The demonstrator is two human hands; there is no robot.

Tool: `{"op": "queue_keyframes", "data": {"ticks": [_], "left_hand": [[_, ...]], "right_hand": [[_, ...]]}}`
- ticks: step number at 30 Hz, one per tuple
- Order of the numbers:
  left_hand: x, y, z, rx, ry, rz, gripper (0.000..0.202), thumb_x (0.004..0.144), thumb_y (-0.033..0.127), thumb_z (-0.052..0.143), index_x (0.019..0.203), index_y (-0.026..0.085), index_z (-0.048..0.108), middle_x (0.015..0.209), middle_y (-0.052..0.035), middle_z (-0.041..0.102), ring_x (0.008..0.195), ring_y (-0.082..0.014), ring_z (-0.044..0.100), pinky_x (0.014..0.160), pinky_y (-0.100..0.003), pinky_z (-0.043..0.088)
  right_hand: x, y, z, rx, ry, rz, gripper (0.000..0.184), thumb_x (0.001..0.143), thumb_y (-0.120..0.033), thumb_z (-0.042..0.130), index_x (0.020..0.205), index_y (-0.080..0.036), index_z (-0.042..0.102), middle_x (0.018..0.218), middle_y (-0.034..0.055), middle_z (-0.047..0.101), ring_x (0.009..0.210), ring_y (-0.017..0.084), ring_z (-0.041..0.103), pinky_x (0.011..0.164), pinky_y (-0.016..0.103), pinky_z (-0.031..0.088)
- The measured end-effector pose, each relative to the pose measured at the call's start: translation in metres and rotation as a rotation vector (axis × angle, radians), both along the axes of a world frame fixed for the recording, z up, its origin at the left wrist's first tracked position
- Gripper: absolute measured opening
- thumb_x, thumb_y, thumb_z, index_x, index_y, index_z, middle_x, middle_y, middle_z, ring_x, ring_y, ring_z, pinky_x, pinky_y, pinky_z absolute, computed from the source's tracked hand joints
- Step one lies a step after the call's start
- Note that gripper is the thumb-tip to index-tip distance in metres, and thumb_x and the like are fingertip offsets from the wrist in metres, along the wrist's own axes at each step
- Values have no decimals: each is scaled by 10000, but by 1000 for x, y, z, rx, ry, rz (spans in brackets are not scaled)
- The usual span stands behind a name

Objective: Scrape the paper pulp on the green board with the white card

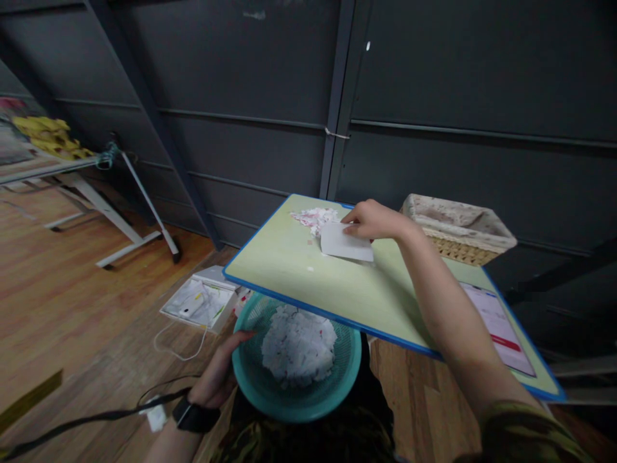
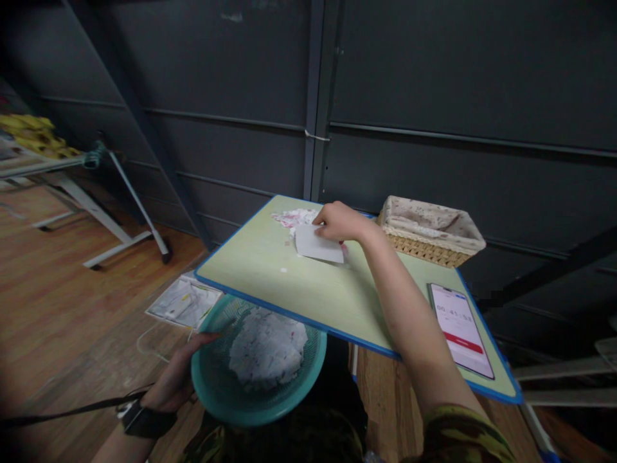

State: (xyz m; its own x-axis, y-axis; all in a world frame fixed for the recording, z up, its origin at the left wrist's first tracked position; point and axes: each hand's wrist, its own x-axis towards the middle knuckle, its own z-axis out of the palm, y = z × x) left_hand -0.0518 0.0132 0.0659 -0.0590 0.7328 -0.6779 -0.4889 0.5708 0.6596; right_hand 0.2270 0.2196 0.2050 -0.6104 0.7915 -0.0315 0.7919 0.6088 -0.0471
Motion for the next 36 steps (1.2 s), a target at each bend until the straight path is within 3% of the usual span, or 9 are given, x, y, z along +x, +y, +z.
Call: {"op": "queue_keyframes", "data": {"ticks": [5,13,22,27,31,36], "left_hand": [[0,0,0,3,9,7,505,737,145,646,1240,124,613,859,-93,792,647,-236,734,614,-312,570],[0,-1,2,25,34,-21,448,748,158,660,1193,112,637,830,-83,792,549,-196,707,628,-298,569],[-2,-1,-2,6,13,-52,291,760,180,641,1031,99,707,662,-61,767,539,-201,704,653,-304,579],[-2,0,-3,17,-20,-40,286,758,167,636,1026,95,704,747,-81,786,576,-203,717,661,-301,580],[-1,-1,-2,23,-28,-40,251,769,162,630,1002,99,700,748,-82,785,599,-199,722,630,-286,579],[-1,-1,-2,26,8,-41,120,767,157,629,841,106,709,716,-83,778,592,-190,713,625,-279,578]], "right_hand": [[-8,-1,-4,95,-17,0,209,761,-180,507,745,-128,708,682,93,649,639,160,527,600,289,276],[-17,-15,3,-106,58,180,195,775,-218,509,709,-141,675,573,-10,544,561,106,421,577,261,242],[-26,-27,2,-309,149,301,237,800,-294,537,887,-153,707,661,-12,618,590,110,500,588,245,304],[-20,-22,1,-328,122,137,189,806,-268,567,934,-145,633,724,20,640,546,108,544,551,235,352],[-15,-10,-12,-522,61,38,145,803,-220,578,924,-159,528,790,34,620,525,119,579,470,222,388],[-24,-8,-29,-762,119,62,168,787,-193,604,868,-177,458,830,18,582,637,138,619,464,217,459]]}}
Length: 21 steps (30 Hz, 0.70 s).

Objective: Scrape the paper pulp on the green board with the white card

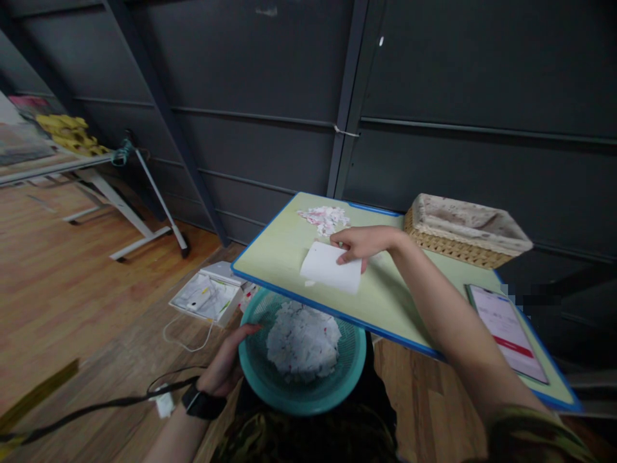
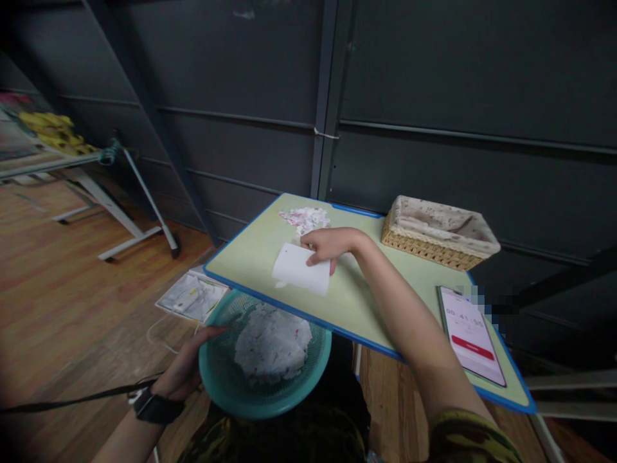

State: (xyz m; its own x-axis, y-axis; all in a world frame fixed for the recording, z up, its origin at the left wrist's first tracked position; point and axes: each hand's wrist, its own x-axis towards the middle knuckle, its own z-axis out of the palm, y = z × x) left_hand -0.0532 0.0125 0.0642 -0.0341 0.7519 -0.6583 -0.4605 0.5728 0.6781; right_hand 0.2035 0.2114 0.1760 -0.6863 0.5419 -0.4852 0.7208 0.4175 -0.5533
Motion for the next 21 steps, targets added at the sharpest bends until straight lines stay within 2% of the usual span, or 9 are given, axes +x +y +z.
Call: {"op": "queue_keyframes", "data": {"ticks": [5,8,11,15,18,21], "left_hand": [[1,1,3,-3,4,1,224,771,156,620,968,95,707,741,-86,782,573,-195,708,642,-294,572],[2,0,4,-10,19,13,294,778,158,616,1054,81,683,706,-79,775,558,-202,705,654,-304,570],[3,0,5,-4,23,7,339,784,160,614,1111,86,664,652,-58,761,526,-198,694,667,-311,569],[2,0,4,11,44,17,404,784,153,615,1183,92,625,663,-51,763,532,-196,693,653,-308,564],[0,0,1,15,46,28,465,777,151,626,1236,86,590,687,-61,768,563,-210,702,611,-304,555],[-1,0,-2,8,31,19,488,757,164,651,1232,67,600,689,-75,768,561,-222,701,588,-308,545]], "right_hand": [[-18,-12,-6,-213,89,59,218,762,-233,662,859,-172,477,781,-2,600,701,141,627,507,219,503],[-15,-11,-1,-227,220,40,266,752,-309,693,880,-165,510,735,-13,625,659,130,623,503,211,495],[3,0,9,-11,446,-114,324,750,-378,700,933,-156,552,697,-10,635,608,123,612,496,204,478],[35,21,18,445,600,-392,341,790,-425,644,981,-144,632,765,40,673,663,151,617,548,240,484],[51,30,21,741,502,-453,345,809,-400,609,1018,-137,689,829,64,698,724,176,618,610,272,469],[52,32,20,850,308,-391,324,818,-347,582,1033,-149,723,868,75,720,776,197,633,671,287,443]]}}
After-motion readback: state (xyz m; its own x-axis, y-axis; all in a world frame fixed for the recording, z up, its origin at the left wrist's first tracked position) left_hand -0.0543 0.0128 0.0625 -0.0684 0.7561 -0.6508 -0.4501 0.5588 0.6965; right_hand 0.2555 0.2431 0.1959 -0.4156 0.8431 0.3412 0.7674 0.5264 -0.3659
